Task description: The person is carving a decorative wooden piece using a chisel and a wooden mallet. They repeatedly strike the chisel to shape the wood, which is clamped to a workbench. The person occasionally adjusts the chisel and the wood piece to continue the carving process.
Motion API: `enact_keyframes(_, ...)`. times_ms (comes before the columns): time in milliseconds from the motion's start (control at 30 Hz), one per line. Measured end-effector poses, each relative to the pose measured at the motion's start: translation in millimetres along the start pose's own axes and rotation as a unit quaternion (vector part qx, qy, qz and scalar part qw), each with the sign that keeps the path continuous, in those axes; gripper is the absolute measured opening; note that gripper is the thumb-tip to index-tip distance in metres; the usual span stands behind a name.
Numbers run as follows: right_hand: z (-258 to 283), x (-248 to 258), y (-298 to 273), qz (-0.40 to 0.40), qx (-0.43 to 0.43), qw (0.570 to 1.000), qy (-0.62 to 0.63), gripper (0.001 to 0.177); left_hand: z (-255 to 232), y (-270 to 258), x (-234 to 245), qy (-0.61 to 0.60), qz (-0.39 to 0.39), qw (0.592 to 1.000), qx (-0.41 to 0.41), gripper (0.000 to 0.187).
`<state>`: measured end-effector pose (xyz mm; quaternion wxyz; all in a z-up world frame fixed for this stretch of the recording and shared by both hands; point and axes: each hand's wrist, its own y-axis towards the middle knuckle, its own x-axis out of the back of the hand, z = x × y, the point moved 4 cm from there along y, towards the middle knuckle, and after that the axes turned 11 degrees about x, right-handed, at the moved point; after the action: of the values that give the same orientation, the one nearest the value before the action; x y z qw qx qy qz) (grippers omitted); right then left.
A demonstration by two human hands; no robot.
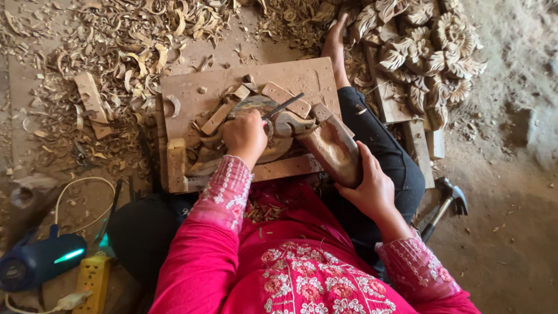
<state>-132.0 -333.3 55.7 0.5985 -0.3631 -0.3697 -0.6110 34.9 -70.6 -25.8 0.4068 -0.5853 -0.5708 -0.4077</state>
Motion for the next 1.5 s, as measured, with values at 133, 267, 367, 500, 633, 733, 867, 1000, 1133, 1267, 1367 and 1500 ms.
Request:
enact_keyframes(133,0.4,0.8,1.1,0.0,-0.002,1.0,0.004,0.109,17.1,6.2,24.0,-0.038,-0.067,0.997,0.017,0.02)
enact_keyframes(267,0.2,-0.5,0.8,0.005,-0.005,1.0,0.003,0.109,96.7,-2.4,58.8,-0.136,-0.06,0.976,0.158,0.029)
enact_keyframes(367,-0.9,0.0,0.1,0.002,-0.003,1.0,-0.005,0.108,197.0,-27.0,88.3,-0.148,-0.148,0.963,0.172,0.02)
enact_keyframes(500,-3.3,-1.7,1.3,0.007,-0.013,1.0,-0.007,0.109,345.0,-78.9,76.4,-0.244,-0.128,0.904,0.327,0.016)
enact_keyframes(633,-5.0,-4.1,1.0,0.001,-0.003,1.0,-0.018,0.11,437.0,-150.5,38.0,-0.241,-0.058,0.847,0.47,0.016)
enact_keyframes(733,-6.0,-4.4,-1.0,-0.001,0.001,1.0,-0.022,0.111,455.0,-183.7,11.6,-0.189,-0.007,0.84,0.508,0.017)
enact_keyframes(867,-6.4,-3.8,0.9,0.006,-0.008,1.0,-0.026,0.111,451.2,-188.8,-4.7,-0.157,0.029,0.842,0.516,0.017)
enact_keyframes(1000,-5.0,-3.2,0.4,0.006,-0.019,0.999,-0.041,0.11,447.1,-183.2,-12.1,-0.138,0.037,0.852,0.503,0.017)
enact_keyframes(1133,-1.6,-2.8,-0.3,0.003,-0.029,0.999,-0.035,0.109,448.3,-190.4,-13.8,-0.125,0.038,0.856,0.5,0.018)
enact_keyframes(1267,-1.1,-0.7,-0.3,-0.002,-0.016,1.0,-0.026,0.109,448.1,-200.1,-14.8,-0.117,0.038,0.858,0.5,0.018)
enact_keyframes(1367,-3.3,-1.7,-0.1,-0.003,-0.013,0.999,-0.037,0.11,448.6,-202.8,-13.9,-0.112,0.037,0.86,0.496,0.018)
enact_keyframes(1500,-5.6,-3.1,-0.7,-0.007,-0.007,0.999,-0.033,0.109,449.3,-197.1,-12.2,-0.102,0.035,0.868,0.484,0.019)
